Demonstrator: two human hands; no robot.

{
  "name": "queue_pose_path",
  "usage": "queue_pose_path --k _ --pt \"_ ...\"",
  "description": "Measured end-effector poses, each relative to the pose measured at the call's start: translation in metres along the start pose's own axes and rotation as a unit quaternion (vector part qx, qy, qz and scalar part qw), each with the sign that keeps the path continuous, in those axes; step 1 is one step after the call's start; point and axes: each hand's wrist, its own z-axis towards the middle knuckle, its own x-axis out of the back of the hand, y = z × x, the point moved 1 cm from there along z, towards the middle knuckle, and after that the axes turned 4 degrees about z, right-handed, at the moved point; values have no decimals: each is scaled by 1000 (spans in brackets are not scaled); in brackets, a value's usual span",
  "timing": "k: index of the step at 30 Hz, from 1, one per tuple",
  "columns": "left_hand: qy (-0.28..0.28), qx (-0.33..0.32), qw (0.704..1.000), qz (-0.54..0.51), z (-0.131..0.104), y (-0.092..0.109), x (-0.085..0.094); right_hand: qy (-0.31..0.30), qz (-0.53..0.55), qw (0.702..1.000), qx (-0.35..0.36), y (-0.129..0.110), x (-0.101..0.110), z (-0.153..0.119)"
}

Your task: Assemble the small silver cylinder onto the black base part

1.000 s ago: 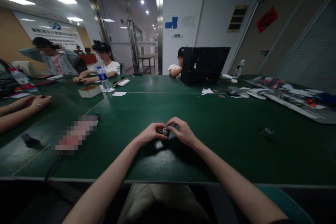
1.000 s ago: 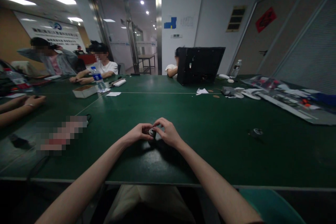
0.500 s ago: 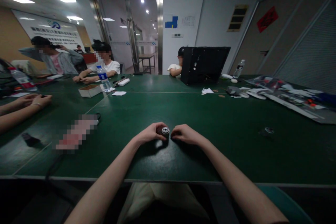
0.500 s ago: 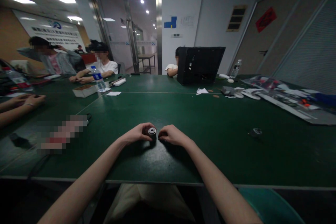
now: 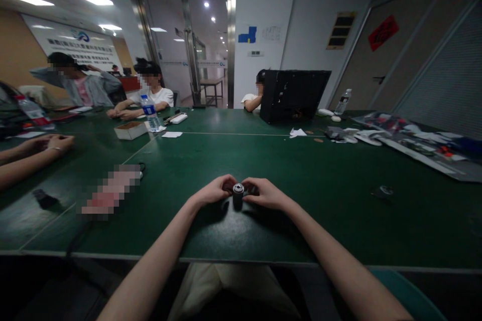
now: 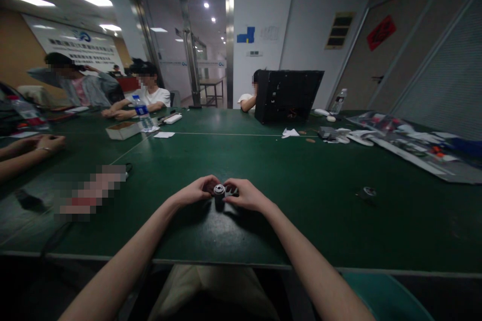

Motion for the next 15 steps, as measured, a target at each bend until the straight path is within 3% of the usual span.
queue_pose_path --k 4,7,11,15 --pt "77 -2 996 44 7 -12 4 48 -51 997 24 -6 -20 7" --pt "121 -6 989 86 9 -15 7 91 -86 992 16 -15 -24 11" --pt "149 -10 978 144 7 -10 7 200 -41 979 7 -35 -2 -9" --pt "154 -10 969 195 4 -6 5 317 -27 942 -111 -29 41 -74"
